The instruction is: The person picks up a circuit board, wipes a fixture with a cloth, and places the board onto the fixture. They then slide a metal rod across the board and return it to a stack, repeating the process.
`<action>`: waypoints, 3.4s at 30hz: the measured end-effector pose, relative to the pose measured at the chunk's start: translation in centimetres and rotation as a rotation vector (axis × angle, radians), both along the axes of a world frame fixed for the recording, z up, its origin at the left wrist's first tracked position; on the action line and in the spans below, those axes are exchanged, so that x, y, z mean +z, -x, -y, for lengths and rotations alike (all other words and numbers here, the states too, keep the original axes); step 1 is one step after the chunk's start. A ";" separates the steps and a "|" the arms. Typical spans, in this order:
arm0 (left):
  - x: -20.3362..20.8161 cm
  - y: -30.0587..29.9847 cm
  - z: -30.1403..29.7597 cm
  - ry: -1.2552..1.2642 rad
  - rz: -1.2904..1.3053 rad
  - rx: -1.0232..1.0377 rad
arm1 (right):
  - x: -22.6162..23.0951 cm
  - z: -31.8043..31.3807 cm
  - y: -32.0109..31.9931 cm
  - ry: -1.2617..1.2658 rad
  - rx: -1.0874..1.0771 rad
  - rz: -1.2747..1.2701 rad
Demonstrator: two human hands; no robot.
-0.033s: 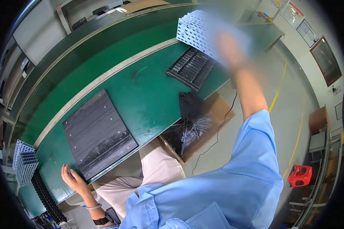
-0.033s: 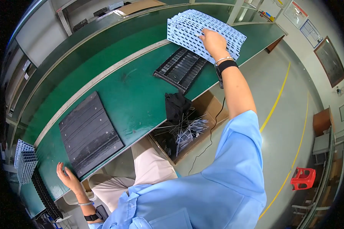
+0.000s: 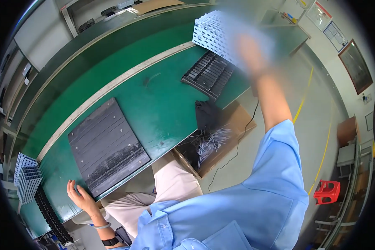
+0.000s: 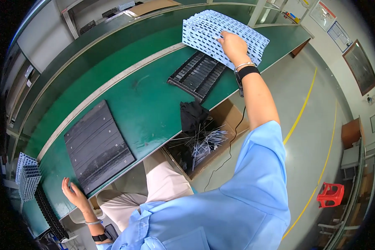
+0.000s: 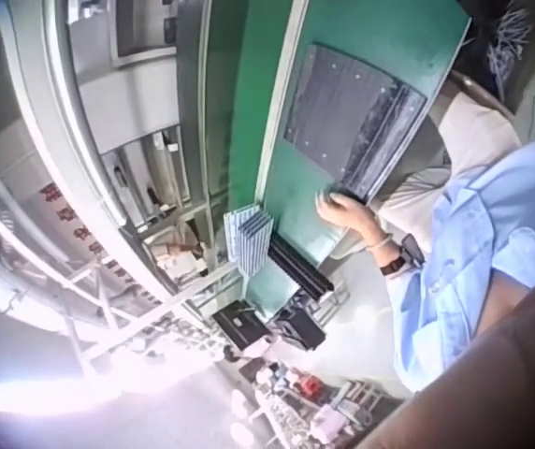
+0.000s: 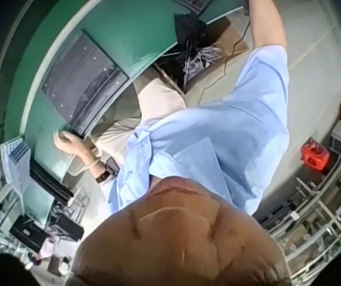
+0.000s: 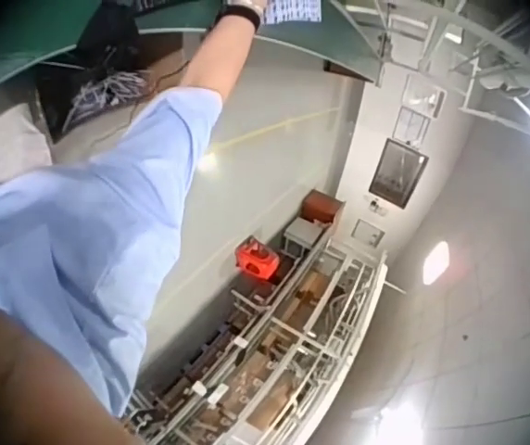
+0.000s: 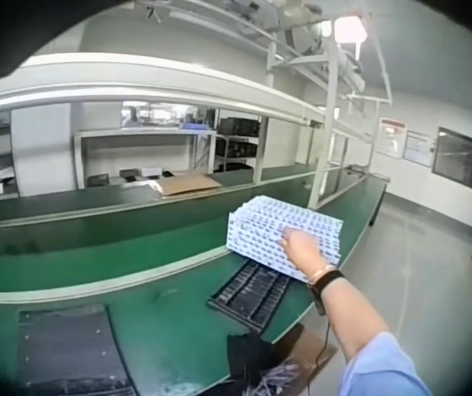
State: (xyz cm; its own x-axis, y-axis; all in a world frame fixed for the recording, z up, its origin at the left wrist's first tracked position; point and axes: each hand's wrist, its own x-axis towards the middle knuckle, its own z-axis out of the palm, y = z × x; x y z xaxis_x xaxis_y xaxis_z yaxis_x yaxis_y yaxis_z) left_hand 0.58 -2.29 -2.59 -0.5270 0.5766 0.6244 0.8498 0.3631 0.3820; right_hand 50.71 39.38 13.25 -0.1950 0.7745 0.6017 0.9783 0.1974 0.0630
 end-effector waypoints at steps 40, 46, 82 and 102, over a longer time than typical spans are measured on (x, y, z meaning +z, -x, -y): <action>0.2 -0.6 -0.5 0.097 -0.034 -0.034 | -6.5 10.6 3.5 0.191 0.522 -0.184; 0.7 -0.5 -0.7 0.118 -0.062 -0.086 | -12.1 17.4 5.3 0.305 0.472 -0.046; 1.7 -4.8 -1.4 -0.085 0.036 -0.259 | -9.3 12.0 7.3 0.450 0.691 -0.752; 1.3 -4.3 -1.4 -0.072 -0.001 -0.220 | -11.3 15.4 12.0 0.476 0.759 0.003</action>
State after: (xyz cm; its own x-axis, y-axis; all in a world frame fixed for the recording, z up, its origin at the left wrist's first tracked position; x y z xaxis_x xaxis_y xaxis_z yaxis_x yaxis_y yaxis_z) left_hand 4.89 -0.88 -1.30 -0.3932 0.6315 0.6683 0.9057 0.1408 0.3998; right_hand 38.71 24.00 1.92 -0.7575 0.6040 0.2479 0.5738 0.7970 -0.1886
